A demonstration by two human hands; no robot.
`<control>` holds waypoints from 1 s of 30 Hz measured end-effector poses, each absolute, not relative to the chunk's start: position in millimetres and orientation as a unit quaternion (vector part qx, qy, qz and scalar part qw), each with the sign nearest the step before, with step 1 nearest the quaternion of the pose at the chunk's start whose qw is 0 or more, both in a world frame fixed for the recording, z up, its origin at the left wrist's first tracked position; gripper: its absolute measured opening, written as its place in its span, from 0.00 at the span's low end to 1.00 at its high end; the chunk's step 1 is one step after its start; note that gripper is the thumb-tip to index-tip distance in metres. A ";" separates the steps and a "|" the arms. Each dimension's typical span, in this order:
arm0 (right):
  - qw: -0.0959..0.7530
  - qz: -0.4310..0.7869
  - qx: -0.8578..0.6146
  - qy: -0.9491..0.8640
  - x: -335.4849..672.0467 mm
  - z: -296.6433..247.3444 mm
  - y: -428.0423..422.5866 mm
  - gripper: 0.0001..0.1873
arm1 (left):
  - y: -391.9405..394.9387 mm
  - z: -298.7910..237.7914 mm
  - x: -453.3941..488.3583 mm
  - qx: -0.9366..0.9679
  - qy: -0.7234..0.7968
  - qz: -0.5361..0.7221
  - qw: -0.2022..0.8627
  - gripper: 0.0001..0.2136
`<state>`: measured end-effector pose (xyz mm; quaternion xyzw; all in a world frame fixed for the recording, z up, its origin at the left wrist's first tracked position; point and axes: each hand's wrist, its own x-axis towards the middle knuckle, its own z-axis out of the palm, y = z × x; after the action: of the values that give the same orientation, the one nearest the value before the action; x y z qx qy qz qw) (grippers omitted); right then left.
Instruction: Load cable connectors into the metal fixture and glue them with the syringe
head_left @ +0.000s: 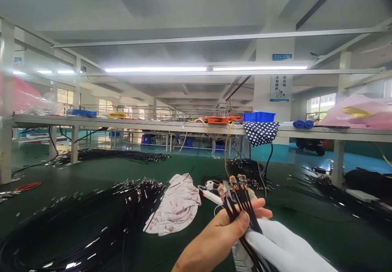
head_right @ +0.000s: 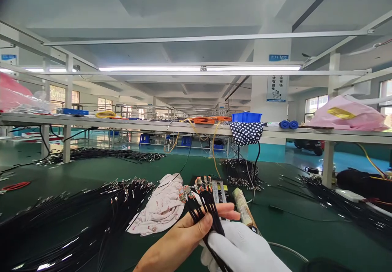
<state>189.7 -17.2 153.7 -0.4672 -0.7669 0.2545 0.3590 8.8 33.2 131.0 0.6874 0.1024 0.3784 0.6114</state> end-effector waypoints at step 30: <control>0.712 0.462 -0.188 -0.494 235.9 170.0 -83.0 0.15 | -17.5 171.6 87.0 0.835 0.177 0.168 0.493 0.13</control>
<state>235.9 -83.0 170.0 -0.1875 -0.4944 0.4620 0.7120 87.0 -17.5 171.6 0.8350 0.1775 0.1675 0.4931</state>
